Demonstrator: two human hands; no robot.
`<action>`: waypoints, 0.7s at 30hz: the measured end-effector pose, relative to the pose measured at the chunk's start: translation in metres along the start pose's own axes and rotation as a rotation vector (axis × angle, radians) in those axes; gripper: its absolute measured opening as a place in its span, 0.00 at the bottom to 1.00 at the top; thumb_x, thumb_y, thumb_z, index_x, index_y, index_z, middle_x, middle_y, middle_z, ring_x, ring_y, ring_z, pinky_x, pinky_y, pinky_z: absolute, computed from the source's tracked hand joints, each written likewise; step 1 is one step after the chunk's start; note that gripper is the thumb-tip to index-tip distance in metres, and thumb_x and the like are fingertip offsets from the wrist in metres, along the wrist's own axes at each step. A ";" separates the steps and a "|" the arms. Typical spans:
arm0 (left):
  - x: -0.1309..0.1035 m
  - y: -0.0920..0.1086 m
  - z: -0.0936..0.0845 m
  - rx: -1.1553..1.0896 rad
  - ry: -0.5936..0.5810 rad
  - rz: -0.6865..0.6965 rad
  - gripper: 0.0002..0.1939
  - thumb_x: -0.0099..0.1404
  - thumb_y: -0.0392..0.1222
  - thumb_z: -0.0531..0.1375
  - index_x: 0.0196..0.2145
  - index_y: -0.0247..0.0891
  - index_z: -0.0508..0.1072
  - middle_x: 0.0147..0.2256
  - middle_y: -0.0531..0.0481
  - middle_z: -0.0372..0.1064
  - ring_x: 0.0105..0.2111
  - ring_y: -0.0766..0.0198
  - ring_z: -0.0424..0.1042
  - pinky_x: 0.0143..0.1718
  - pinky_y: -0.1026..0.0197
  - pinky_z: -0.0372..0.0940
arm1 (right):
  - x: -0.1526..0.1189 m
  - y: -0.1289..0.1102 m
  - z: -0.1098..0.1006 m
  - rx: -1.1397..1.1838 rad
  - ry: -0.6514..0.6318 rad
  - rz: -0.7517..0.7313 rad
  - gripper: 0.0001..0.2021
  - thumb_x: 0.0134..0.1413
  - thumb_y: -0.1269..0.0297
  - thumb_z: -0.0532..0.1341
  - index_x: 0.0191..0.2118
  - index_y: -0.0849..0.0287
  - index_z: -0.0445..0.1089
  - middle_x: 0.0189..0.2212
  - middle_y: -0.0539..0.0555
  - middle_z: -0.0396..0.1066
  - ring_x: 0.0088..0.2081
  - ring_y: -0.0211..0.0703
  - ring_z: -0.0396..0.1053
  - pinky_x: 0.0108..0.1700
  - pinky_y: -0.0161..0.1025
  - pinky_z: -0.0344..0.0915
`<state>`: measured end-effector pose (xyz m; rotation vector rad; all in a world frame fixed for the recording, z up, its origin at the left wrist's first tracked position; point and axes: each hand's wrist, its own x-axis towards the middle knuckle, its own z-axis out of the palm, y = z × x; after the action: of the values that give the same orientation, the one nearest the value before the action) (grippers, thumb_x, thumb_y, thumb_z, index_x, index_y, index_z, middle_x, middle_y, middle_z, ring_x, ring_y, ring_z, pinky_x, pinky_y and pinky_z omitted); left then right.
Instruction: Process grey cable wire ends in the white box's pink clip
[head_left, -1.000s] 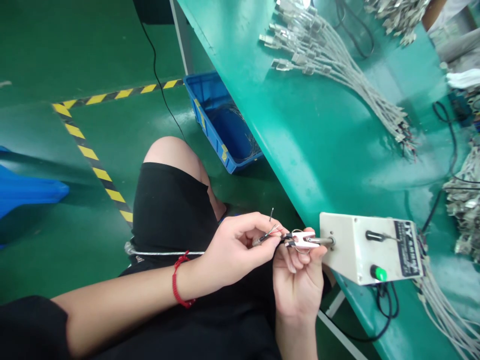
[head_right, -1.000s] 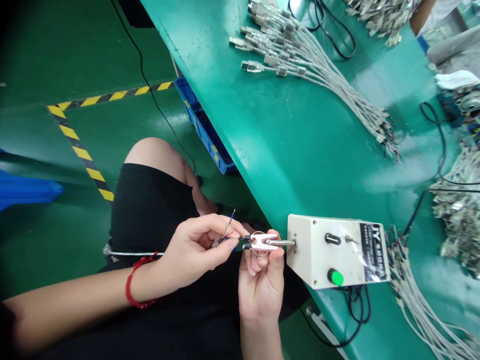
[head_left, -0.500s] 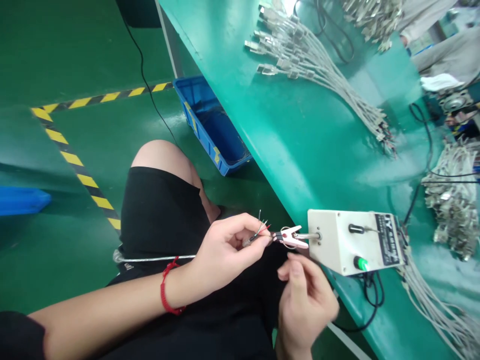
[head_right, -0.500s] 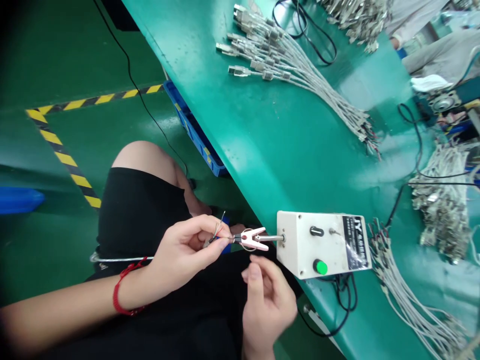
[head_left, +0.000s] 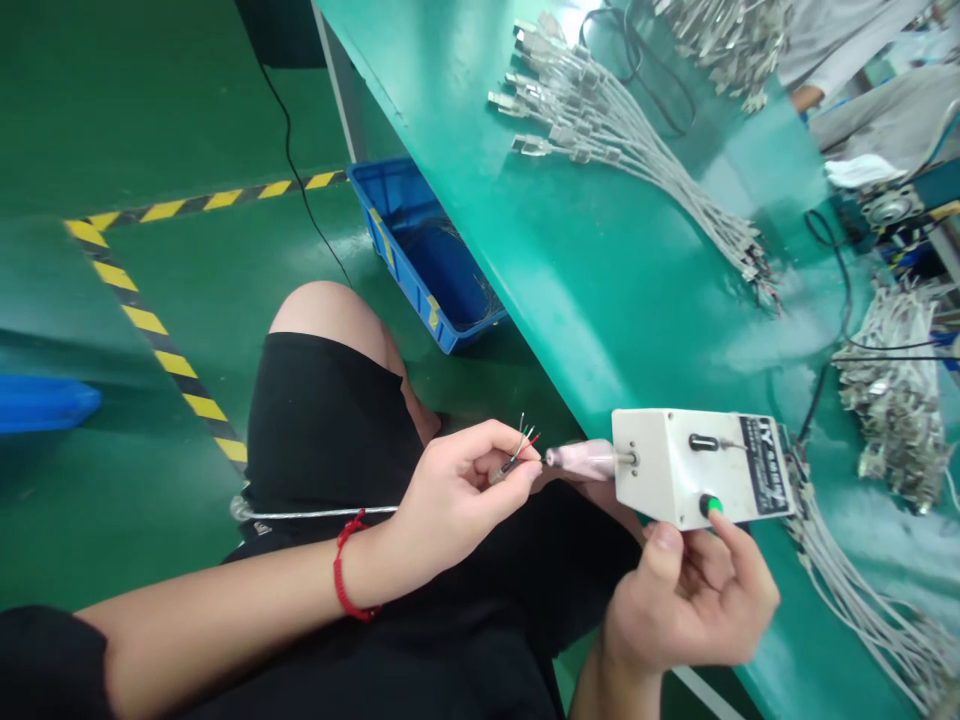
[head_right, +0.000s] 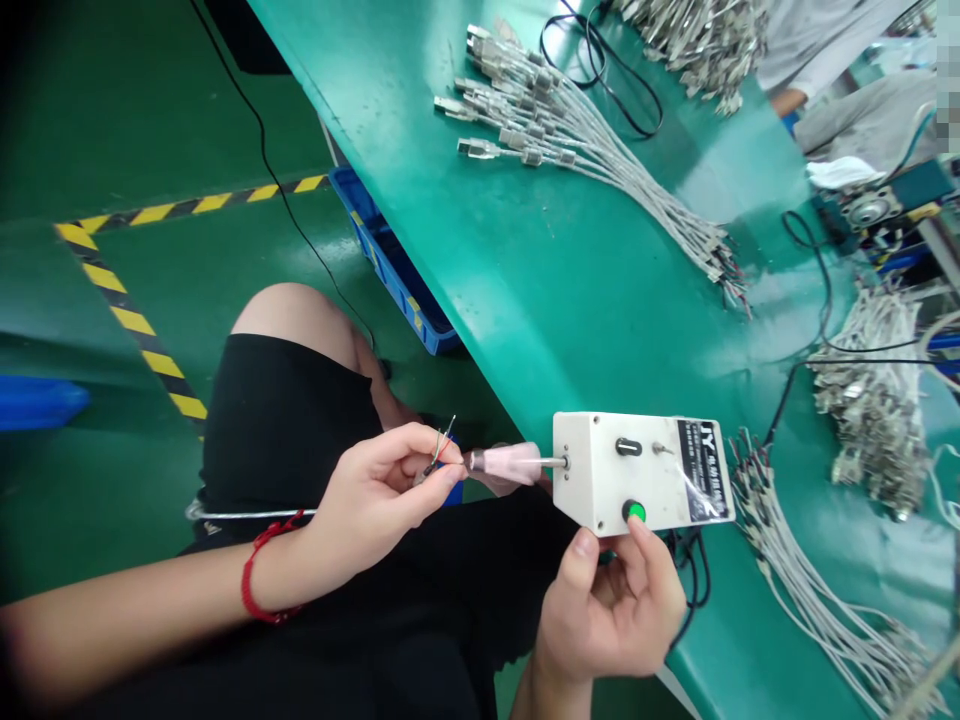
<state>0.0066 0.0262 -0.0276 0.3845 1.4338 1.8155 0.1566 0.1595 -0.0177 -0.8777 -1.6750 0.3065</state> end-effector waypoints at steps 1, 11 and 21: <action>0.000 -0.001 0.000 0.001 -0.003 0.002 0.08 0.69 0.44 0.65 0.38 0.36 0.76 0.21 0.55 0.64 0.19 0.71 0.60 0.21 0.66 0.55 | 0.000 -0.002 0.000 0.009 -0.004 0.010 0.22 0.50 0.63 0.73 0.51 0.62 0.77 0.37 0.59 0.78 0.29 0.49 0.74 0.29 0.47 0.69; -0.002 -0.004 -0.001 0.010 0.000 0.012 0.06 0.70 0.41 0.64 0.39 0.37 0.77 0.21 0.55 0.64 0.20 0.69 0.61 0.23 0.65 0.56 | -0.002 -0.009 -0.002 0.019 -0.031 0.084 0.22 0.52 0.64 0.73 0.52 0.62 0.75 0.42 0.60 0.78 0.31 0.50 0.76 0.32 0.49 0.72; -0.005 -0.003 -0.002 -0.033 0.006 0.012 0.05 0.70 0.42 0.65 0.40 0.37 0.76 0.25 0.55 0.65 0.23 0.70 0.60 0.25 0.65 0.55 | -0.018 -0.028 -0.002 0.182 -0.014 0.093 0.18 0.55 0.68 0.71 0.52 0.58 0.77 0.29 0.52 0.74 0.25 0.44 0.69 0.25 0.44 0.67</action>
<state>0.0097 0.0210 -0.0301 0.3715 1.4071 1.8485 0.1491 0.1272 -0.0132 -0.8197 -1.5932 0.5218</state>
